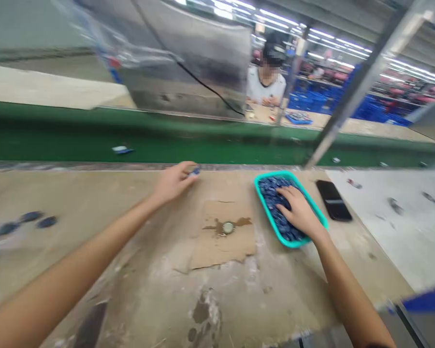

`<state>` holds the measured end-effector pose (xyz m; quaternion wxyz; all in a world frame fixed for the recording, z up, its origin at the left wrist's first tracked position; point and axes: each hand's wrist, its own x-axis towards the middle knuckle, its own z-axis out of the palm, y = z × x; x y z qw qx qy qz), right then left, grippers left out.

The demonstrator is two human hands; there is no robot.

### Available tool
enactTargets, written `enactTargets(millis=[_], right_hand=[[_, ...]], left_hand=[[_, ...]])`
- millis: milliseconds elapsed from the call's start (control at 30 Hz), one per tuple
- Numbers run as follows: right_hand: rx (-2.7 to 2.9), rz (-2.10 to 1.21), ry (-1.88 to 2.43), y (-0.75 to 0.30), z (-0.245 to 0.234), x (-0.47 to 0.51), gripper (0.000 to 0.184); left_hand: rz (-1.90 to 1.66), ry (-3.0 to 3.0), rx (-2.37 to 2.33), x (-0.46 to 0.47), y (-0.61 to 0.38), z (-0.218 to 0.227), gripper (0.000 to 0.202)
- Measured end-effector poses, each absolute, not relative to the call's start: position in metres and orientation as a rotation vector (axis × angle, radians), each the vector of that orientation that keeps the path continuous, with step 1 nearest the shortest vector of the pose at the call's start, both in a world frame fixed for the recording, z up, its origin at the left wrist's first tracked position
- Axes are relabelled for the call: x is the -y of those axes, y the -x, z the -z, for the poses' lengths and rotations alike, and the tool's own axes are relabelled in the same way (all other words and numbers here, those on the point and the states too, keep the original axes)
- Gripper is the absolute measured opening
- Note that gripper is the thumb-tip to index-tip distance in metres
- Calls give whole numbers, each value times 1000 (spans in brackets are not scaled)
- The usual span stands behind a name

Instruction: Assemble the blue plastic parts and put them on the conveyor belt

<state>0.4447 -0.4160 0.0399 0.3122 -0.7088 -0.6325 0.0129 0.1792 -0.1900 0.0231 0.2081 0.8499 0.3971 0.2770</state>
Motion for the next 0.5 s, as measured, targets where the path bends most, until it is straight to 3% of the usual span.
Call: enactTargets(millis=[267, 367, 500], right_hand=[[1762, 94, 1875, -462, -7, 418, 26], [1686, 129, 1899, -464, -7, 417, 12], [1686, 55, 1975, -460, -16, 418, 18]], left_hand=[[-725, -2514, -1247, 106, -237, -4, 36], [-765, -2521, -1340, 93, -212, -6, 41], [-728, -2321, -1815, 76, -157, -11, 40]])
